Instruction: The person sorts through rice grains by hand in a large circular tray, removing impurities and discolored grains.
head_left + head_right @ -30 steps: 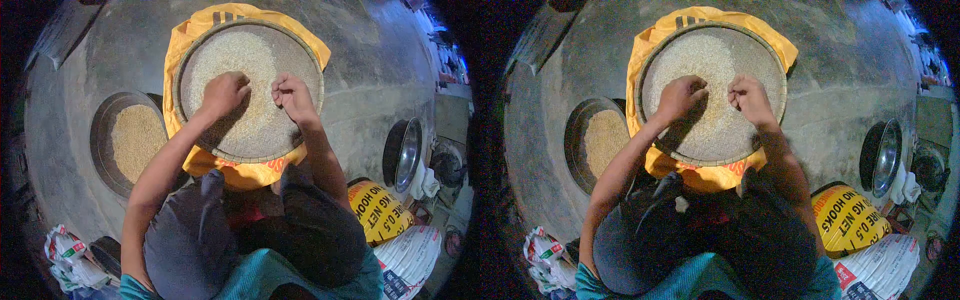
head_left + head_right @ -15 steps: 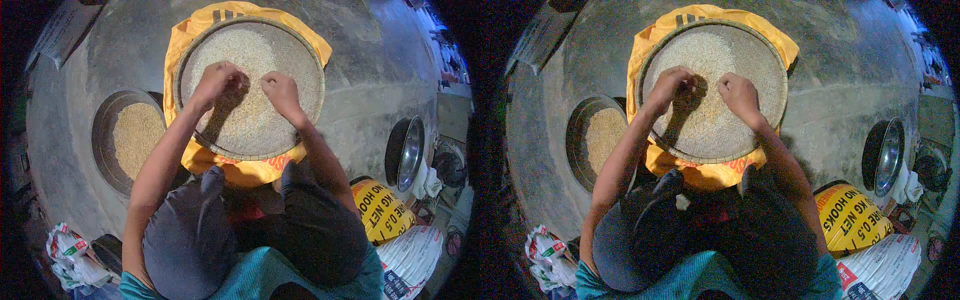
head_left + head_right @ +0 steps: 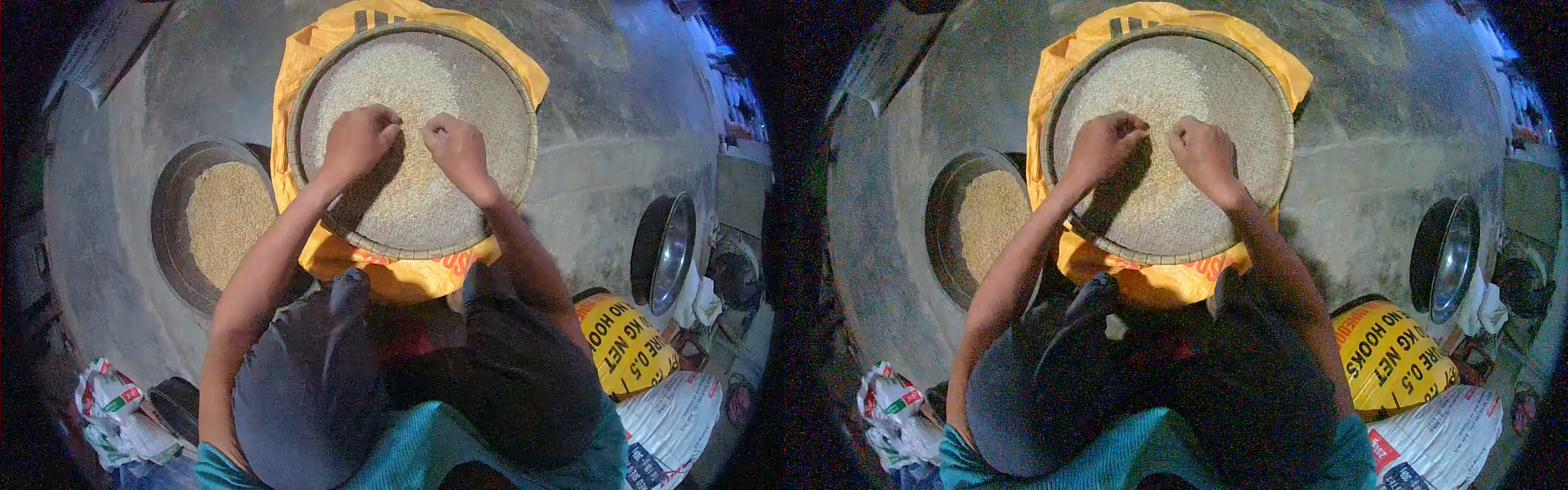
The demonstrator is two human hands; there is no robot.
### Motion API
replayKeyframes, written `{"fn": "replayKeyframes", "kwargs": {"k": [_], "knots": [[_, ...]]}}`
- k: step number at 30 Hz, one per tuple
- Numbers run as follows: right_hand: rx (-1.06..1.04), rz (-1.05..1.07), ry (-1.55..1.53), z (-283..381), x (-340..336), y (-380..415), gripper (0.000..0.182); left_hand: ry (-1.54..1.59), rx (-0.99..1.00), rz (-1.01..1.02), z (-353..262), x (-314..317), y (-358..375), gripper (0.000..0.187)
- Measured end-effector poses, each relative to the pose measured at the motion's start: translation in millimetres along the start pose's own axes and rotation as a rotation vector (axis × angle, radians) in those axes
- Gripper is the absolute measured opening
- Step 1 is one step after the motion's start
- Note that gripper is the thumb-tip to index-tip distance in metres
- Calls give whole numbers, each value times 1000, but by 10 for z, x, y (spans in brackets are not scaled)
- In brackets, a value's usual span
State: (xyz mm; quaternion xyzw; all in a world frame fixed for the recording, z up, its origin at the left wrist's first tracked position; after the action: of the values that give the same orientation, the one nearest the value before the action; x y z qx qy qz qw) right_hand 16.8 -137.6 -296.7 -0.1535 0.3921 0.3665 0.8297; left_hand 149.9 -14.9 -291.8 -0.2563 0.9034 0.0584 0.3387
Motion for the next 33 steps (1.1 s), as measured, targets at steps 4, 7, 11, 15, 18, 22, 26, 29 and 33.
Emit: {"fn": "replayKeyframes", "kwargs": {"k": [4, 7, 11, 15, 18, 22, 26, 29, 33], "knots": [[264, 187, -491, -202, -79, -26, 15, -194, 89, 55, -159, 33, 44, 25], [440, 290, -646, -341, -14, 22, 16, -219, 205, -15, -136, 91, 60, 24], [-86, -29, -96, -60, -122, 79, 17, -210, 130, 58, -177, 17, 30, 24], [18, 27, -57, -32, -21, 139, 17, 486, -229, 36, 97, -52, -40, 18], [118, 102, -173, -76, -64, 109, 17, 909, -368, 20, 151, -95, -12, 17], [202, 146, -203, -99, -101, 103, 17, 895, -394, 63, 178, -127, 15, 22], [-50, 67, 26, 45, -13, 169, 18, 473, -201, 64, 136, -37, 32, 20], [31, 107, -53, 46, -33, 163, 17, 143, -35, 75, 29, 6, 81, 17], [439, 326, -631, -171, -80, 95, 15, -111, 74, 95, -97, 64, 135, 17]]}}
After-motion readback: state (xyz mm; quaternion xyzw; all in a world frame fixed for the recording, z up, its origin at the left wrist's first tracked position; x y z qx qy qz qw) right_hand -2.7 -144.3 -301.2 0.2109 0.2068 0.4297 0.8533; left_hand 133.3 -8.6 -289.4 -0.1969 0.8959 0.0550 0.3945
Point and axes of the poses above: each hand's wrist, its own y-axis away from the middle knuckle, its own x-axis out of the palm, z = x × y, the point moved 5 cm from there along -y, towards the middle knuckle, and after that the axes turned 8 degrees about x, right-handed, at the moved point
